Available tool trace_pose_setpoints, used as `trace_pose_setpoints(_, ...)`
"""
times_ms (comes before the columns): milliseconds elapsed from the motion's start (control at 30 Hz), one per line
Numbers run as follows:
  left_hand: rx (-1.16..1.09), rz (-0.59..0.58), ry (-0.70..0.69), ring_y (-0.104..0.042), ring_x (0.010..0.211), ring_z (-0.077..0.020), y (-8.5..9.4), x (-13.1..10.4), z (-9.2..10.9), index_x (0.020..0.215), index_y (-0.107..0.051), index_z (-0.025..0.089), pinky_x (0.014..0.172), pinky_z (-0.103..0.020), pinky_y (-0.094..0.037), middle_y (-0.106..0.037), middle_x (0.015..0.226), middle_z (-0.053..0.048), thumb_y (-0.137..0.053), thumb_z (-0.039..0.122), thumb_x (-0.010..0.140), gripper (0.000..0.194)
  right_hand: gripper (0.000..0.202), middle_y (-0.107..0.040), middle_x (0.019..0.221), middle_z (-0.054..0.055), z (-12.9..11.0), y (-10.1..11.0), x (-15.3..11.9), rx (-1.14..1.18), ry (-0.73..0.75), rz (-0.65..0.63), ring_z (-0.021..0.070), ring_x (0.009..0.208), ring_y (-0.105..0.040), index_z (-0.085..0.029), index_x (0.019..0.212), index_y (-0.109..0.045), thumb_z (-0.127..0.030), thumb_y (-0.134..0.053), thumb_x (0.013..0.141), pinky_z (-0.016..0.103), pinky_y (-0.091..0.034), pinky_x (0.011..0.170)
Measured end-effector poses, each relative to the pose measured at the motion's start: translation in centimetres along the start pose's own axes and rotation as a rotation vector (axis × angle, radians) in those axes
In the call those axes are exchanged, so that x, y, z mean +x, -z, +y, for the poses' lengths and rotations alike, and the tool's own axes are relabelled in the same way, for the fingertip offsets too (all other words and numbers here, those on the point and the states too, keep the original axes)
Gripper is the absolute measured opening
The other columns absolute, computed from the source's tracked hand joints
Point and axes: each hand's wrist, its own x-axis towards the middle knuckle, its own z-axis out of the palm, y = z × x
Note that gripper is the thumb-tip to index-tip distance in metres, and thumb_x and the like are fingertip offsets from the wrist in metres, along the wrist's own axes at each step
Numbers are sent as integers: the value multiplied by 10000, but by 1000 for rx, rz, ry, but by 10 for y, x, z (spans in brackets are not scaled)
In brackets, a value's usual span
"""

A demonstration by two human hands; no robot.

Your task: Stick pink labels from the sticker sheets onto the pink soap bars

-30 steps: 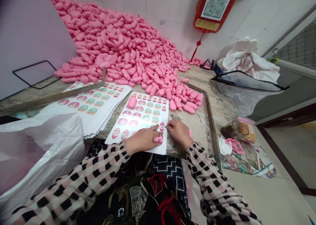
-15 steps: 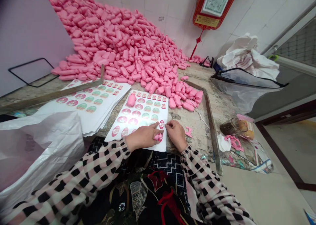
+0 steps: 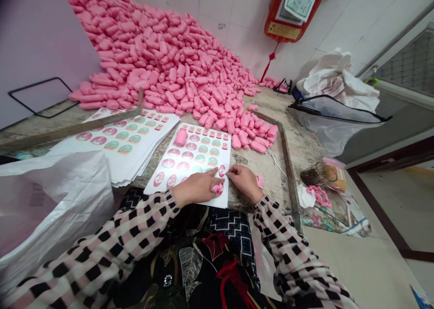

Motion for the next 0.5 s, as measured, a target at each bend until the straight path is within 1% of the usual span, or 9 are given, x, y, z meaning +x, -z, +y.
trace_pose_setpoints(100, -2, -2, 7, -515, 1110, -272, -1, 0, 0, 1258, -479, 301, 866, -369, -409, -276, 1447, -67, -448, 456, 806, 479, 214, -594, 588, 0, 1, -3, 1, 57, -50, -4, 114, 507, -481, -149, 698, -620, -355, -563, 682, 229, -361, 492)
trace_pose_setpoints(167, -1, 3, 5, -509, 1118, -272, -1, 0, 1, 1250, -486, 301, 868, -372, -409, -276, 1448, -69, -446, 453, 808, 469, 227, -589, 570, 6, 1, -6, 0, 70, -74, 8, 113, 482, -472, -139, 696, -620, -357, -558, 683, 230, -353, 472)
trace_pose_setpoints(300, 4, 18, -14, -511, 1118, -277, -1, -1, 0, 1240, -494, 302, 861, -380, -416, -299, 1435, -82, -449, 425, 807, 452, 203, -622, 652, 18, -1, -8, -6, 16, -72, 83, 134, 567, -509, -169, 703, -633, -358, -558, 693, 244, -351, 528)
trace_pose_setpoints(400, 7, 24, -26, -531, 1091, -283, -1, -1, -1, 1239, -495, 300, 844, -389, -425, -301, 1432, -99, -449, 423, 803, 456, 191, -637, 728, 9, -4, -8, -10, -121, -50, 153, 146, 645, -525, -206, 721, -638, -367, -537, 721, 252, -333, 568)
trace_pose_setpoints(500, 8, 27, -33, -532, 1089, -284, -2, 0, -2, 1243, -492, 296, 838, -394, -428, -303, 1430, -110, -437, 429, 807, 459, 182, -642, 717, -8, -5, -9, -9, -195, -48, 150, 140, 640, -535, -215, 733, -630, -361, -520, 737, 246, -334, 567)
